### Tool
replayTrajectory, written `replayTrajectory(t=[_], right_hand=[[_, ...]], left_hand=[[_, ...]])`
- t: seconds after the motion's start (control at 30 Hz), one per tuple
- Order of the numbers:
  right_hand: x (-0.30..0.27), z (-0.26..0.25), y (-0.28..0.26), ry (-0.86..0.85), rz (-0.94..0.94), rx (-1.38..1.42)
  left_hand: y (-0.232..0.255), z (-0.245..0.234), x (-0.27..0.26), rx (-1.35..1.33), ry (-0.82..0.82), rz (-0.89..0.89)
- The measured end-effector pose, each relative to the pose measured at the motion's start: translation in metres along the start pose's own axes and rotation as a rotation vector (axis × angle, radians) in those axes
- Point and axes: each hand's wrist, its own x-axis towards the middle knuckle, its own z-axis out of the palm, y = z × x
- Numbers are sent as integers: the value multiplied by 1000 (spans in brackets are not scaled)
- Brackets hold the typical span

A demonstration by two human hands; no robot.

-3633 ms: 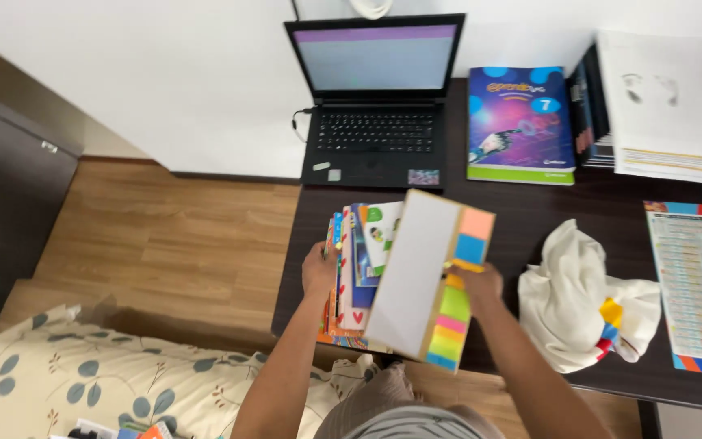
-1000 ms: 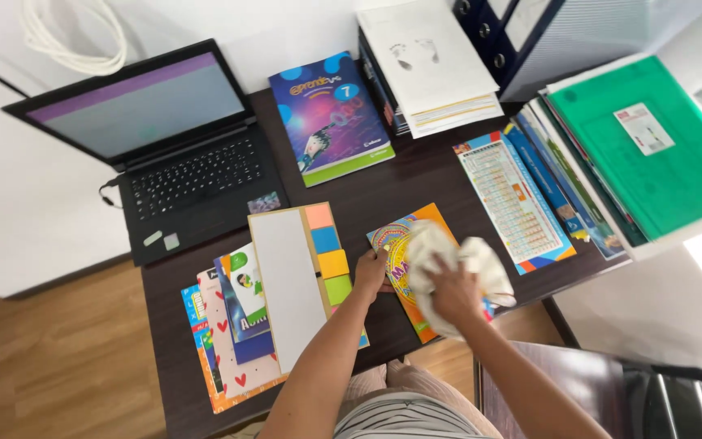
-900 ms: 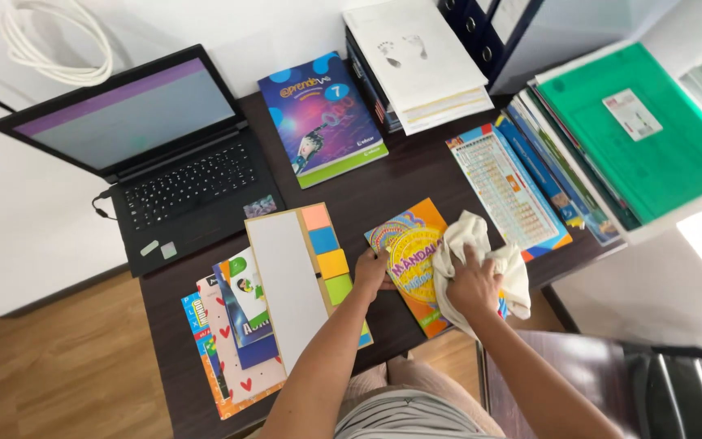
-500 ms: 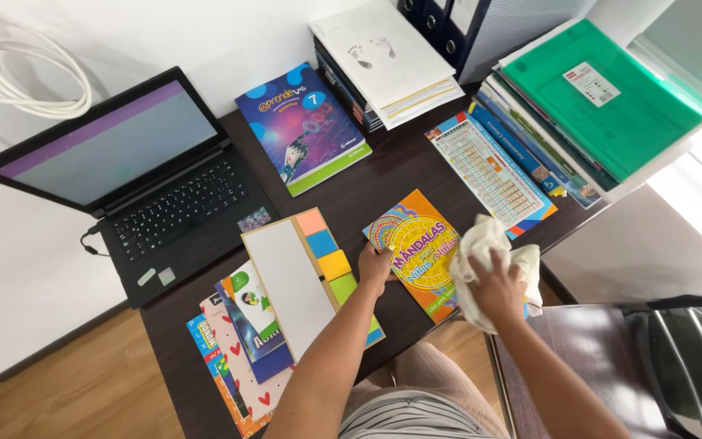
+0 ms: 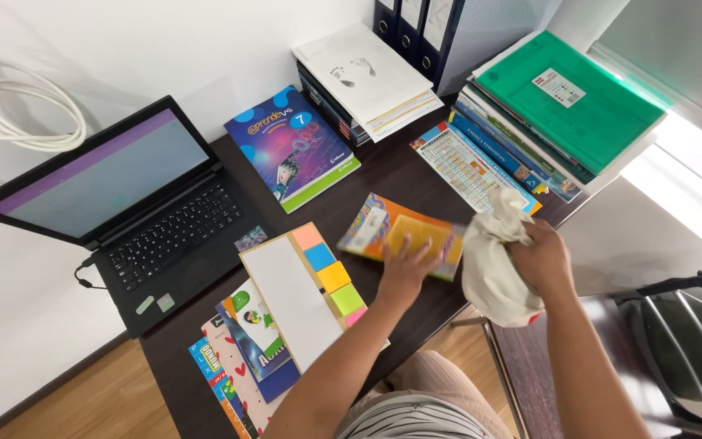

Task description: Wiping magazines and books with a cloth and stacking them neatly on a desk.

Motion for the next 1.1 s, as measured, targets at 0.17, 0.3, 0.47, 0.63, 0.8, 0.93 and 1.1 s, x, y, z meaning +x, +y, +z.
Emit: replayTrajectory(t=[0.17, 0.3, 0.47, 0.63, 0.8, 0.93, 1.1], right_hand=[[-18, 30, -76, -85, -184, -143], [-26, 97, -107, -125, -313, -554], [-72, 199, -118, -256, -753, -745], [6, 222, -117, -234, -694, -781], [-47, 206, -163, -351, -948, -770], [5, 221, -148, -272, -902, -746], [-6, 236, -161, -300, -651, -871]], left_hand=[[-29, 35, -60, -71, -167, -32], [-36, -68, -50, 182, -593, -622], [-55, -86, -59, 96, -682, -573], [-65, -95, -60, 29, -646, -551], [-65, -115, -62, -169, -498, -607], [-62, -113, -53, -105, -586, -649], [-61, -119, -48, -39, -632, -649]])
